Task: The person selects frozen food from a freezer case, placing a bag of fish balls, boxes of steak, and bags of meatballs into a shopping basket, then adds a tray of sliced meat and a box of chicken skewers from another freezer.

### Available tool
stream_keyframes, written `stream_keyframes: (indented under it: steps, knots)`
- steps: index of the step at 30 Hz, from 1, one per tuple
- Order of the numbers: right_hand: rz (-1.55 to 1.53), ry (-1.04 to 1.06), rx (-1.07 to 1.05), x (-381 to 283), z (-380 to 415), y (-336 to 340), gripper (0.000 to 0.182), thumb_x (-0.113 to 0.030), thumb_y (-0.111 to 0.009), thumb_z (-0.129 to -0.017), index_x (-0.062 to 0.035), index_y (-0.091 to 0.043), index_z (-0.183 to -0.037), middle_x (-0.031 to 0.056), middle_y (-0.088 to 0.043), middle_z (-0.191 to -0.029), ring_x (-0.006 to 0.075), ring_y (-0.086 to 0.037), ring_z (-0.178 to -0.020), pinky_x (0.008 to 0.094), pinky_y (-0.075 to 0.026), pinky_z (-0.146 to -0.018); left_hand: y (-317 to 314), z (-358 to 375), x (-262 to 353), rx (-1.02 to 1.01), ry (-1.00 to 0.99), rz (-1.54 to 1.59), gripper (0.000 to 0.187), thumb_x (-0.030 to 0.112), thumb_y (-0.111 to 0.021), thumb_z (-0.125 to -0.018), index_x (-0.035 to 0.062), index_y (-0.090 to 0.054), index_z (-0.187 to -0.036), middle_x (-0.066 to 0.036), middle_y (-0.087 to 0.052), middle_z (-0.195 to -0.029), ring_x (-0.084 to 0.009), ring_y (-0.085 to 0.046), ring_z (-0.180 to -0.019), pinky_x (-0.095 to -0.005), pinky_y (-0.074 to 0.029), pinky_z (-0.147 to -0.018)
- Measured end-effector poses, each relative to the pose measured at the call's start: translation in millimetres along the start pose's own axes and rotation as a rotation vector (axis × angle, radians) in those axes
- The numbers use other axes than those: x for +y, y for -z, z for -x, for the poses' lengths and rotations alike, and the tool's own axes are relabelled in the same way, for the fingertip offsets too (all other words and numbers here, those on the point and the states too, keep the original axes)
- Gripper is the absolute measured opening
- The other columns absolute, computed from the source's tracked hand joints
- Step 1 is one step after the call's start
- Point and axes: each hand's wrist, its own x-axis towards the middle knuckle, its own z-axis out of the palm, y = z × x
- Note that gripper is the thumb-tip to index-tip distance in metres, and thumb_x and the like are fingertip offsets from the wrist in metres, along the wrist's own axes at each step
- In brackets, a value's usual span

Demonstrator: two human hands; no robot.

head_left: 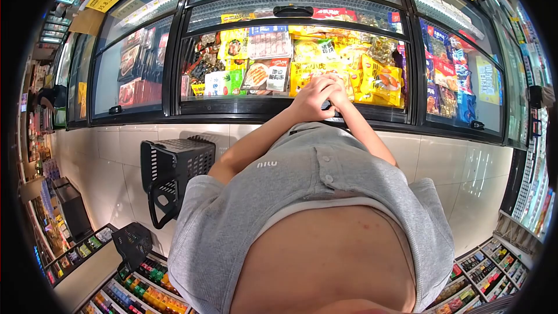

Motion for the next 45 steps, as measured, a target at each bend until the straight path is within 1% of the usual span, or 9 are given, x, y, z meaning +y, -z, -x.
stream_keyframes:
  steps: [4, 10, 16, 26, 33, 36, 39, 42, 45]
  knots:
    - [0.037, 0.016, -0.021, 6.5, 0.3, -1.2, 0.020, 0.001, -0.057, -0.077, -0.0019, -0.059, -0.097, 0.0082, -0.063, -0.101, 0.0154, -0.058, -0.095, 0.0285, -0.047, -0.085, -2.4, 5.9, -8.2, -0.080, 0.029, -0.016, 0.036, 0.009, -0.065, -0.067, 0.0049, -0.062, -0.102, -0.011, -0.060, -0.100, -0.0282, -0.058, -0.097, -0.0393, -0.046, -0.089]
    - [-0.032, 0.010, -0.042, 24.5, -9.0, 4.8, 0.021, 0.002, -0.058, -0.074, -0.0025, -0.061, -0.094, 0.0074, -0.062, -0.102, 0.0151, -0.058, -0.095, 0.0280, -0.046, -0.085, -9.9, 9.6, -11.3, 0.058, -0.051, -0.073, 0.026, 0.007, -0.062, -0.070, 0.0038, -0.064, -0.096, -0.011, -0.062, -0.093, -0.0282, -0.060, -0.089, -0.0361, -0.050, -0.080]
    - [0.150, 0.083, -0.048, 8.7, 2.2, -3.7, 0.017, 0.001, -0.055, -0.077, -0.0024, -0.060, -0.093, 0.0076, -0.063, -0.099, 0.0145, -0.059, -0.091, 0.0270, -0.047, -0.083, -10.5, 18.7, -22.8, 0.018, 0.064, -0.048, 0.032, 0.007, -0.063, -0.069, 0.0030, -0.063, -0.101, -0.011, -0.063, -0.098, -0.0283, -0.060, -0.092, -0.0372, -0.050, -0.080]
    - [-0.160, -0.007, -0.081, 9.2, 0.6, 2.4, 0.017, -0.005, -0.062, -0.077, -0.0029, -0.059, -0.093, 0.0069, -0.060, -0.104, 0.0145, -0.056, -0.094, 0.0275, -0.046, -0.084, -3.0, 5.4, -5.9, -0.020, -0.027, -0.044, 0.031, 0.010, -0.065, -0.066, 0.0082, -0.066, -0.097, -0.008, -0.061, -0.098, -0.0272, -0.054, -0.102, -0.0401, -0.045, -0.088]
    - [0.051, 0.002, 0.015, 18.7, -5.4, 2.4, 0.014, -0.008, -0.062, -0.077, -0.0063, -0.062, -0.091, 0.0049, -0.063, -0.090, 0.0128, -0.058, -0.083, 0.0270, -0.048, -0.076, -7.8, 7.4, -14.6, -0.026, 0.026, -0.020, 0.028, 0.005, -0.063, -0.068, 0.0119, -0.068, -0.095, -0.006, -0.063, -0.096, -0.0236, -0.058, -0.095, -0.0355, -0.049, -0.083]
    - [0.381, 0.227, -0.004, 21.2, -4.3, -0.7, 0.013, -0.006, -0.060, -0.078, -0.0060, -0.063, -0.091, 0.0011, -0.064, -0.080, 0.0103, -0.058, -0.074, 0.0253, -0.048, -0.068, -2.1, 11.0, -18.0, -0.069, 0.108, -0.024, 0.027, 0.004, -0.062, -0.069, 0.0133, -0.069, -0.093, -0.006, -0.064, -0.096, -0.0228, -0.059, -0.097, -0.0351, -0.050, -0.082]
    - [0.211, 0.027, -0.133, 13.8, -0.9, 1.0, 0.021, 0.003, -0.056, -0.077, -0.0041, -0.058, -0.096, 0.0026, -0.062, -0.089, 0.0108, -0.058, -0.083, 0.0255, -0.049, -0.074, 3.0, 20.7, -15.4, -0.060, 0.097, -0.021, 0.033, 0.010, -0.067, -0.067, 0.0152, -0.068, -0.099, -0.006, -0.063, -0.102, -0.0237, -0.058, -0.104, -0.0353, -0.051, -0.084]
    - [0.316, 0.090, -0.081, 7.5, 1.4, -4.2, 0.021, 0.002, -0.056, -0.076, -0.0039, -0.058, -0.096, 0.0031, -0.063, -0.087, 0.0123, -0.059, -0.081, 0.0259, -0.049, -0.073, 16.1, 13.1, -2.9, -0.073, 0.055, -0.025, 0.044, 0.016, -0.071, -0.061, 0.0158, -0.064, -0.105, -0.006, -0.061, -0.109, -0.0238, -0.057, -0.106, -0.0351, -0.051, -0.085]
    - [0.442, 0.219, -0.110, 6.8, 2.1, -10.9, 0.018, -0.002, -0.058, -0.077, -0.0045, -0.059, -0.095, 0.0025, -0.063, -0.087, 0.0121, -0.058, -0.079, 0.0251, -0.048, -0.071, 13.2, 17.1, -7.4, -0.065, 0.073, -0.100, 0.040, 0.012, -0.069, -0.061, 0.0138, -0.065, -0.101, -0.005, -0.062, -0.104, -0.0243, -0.058, -0.104, -0.0351, -0.051, -0.084]
